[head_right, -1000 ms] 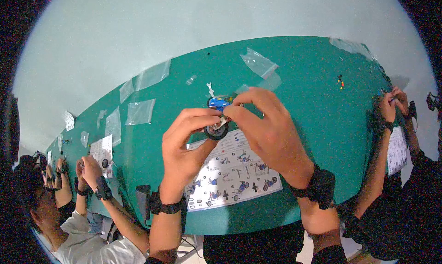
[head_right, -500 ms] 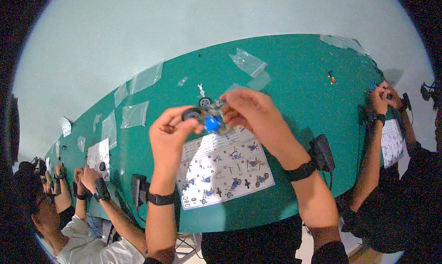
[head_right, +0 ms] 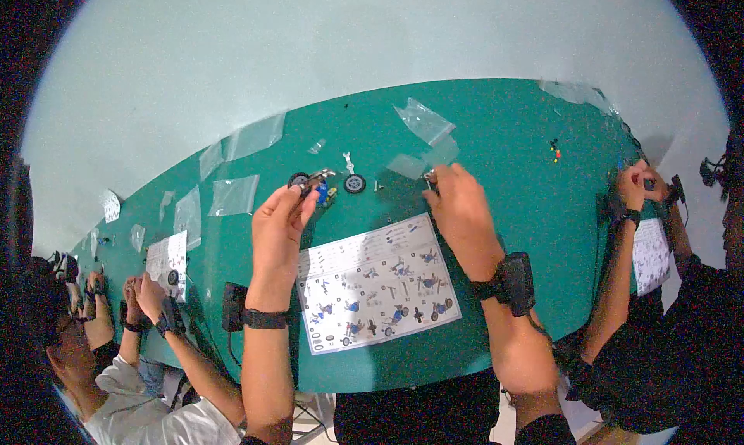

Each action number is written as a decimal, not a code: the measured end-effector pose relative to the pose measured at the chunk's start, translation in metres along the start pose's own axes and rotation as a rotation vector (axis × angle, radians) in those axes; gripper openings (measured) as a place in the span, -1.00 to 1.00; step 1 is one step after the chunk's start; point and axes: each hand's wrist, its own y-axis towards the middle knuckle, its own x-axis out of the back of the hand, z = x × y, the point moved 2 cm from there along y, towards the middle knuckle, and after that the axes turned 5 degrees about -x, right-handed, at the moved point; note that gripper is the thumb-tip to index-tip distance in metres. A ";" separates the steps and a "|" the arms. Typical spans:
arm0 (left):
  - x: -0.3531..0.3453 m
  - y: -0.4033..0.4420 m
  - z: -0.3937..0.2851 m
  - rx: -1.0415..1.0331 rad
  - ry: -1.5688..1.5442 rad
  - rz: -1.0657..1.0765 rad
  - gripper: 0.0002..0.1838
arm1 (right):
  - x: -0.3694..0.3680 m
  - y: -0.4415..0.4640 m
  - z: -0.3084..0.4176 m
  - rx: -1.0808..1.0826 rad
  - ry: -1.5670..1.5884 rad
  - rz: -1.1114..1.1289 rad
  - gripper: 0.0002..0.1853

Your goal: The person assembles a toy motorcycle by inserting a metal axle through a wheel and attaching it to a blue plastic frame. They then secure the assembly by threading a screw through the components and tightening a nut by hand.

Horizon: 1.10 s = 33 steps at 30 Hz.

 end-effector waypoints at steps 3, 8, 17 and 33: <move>-0.003 -0.001 0.000 0.008 0.120 0.054 -0.79 | 0.001 0.007 -0.007 0.015 -0.090 0.066 -0.80; -0.011 -0.007 0.004 0.166 -0.085 0.163 -0.86 | -0.005 0.017 -0.002 0.009 -0.285 0.143 -0.82; -0.018 -0.012 0.004 0.241 -0.296 0.213 -0.83 | 0.023 0.025 0.014 -0.190 0.109 0.295 -0.76; -0.042 -0.032 0.030 0.165 -0.307 0.249 -0.81 | 0.023 0.006 0.075 -0.273 0.868 0.180 -0.86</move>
